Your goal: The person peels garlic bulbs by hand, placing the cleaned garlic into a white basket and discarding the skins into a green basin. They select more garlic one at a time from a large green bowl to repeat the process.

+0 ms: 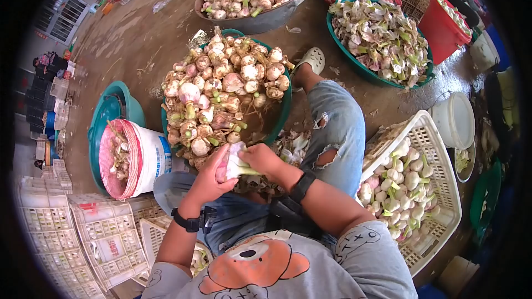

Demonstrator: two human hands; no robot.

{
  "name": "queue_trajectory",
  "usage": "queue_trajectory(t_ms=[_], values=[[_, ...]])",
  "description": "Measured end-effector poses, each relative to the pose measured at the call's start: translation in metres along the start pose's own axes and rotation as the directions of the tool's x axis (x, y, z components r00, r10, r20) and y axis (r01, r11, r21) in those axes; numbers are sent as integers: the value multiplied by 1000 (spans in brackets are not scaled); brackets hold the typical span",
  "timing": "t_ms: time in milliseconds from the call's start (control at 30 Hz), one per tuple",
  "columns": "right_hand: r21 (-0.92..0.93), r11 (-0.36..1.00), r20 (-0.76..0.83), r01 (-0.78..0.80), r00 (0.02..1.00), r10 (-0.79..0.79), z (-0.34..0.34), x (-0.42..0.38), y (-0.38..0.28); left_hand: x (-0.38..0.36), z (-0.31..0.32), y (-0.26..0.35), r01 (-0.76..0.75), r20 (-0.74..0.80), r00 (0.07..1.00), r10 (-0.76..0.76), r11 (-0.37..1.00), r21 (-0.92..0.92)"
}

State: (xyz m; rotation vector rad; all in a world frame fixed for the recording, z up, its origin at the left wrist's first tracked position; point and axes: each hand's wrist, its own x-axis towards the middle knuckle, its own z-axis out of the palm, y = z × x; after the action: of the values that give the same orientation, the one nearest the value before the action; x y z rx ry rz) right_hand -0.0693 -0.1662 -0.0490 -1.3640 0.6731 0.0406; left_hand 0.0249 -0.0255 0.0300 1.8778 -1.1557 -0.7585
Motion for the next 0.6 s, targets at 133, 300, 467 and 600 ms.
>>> queue_trajectory(t_ms=[133,300,467,600], values=[[189,976,130,-111,988,87,-11,-9,-32,-1,-3,2,-188,83,982,169,883,430],[552,832,97,-55,995,2,-1,-18,-36,4,19,-20,-67,-320,947,-20,964,-258],[-294,701,317,650,758,-570,-4,-54,-17,8,11,-45,-101,-250,764,-595,273,-957],[-897,179,364,404,905,-222,-18,-57,6,7,-7,-42,-43,-282,660,-696,340,-939]])
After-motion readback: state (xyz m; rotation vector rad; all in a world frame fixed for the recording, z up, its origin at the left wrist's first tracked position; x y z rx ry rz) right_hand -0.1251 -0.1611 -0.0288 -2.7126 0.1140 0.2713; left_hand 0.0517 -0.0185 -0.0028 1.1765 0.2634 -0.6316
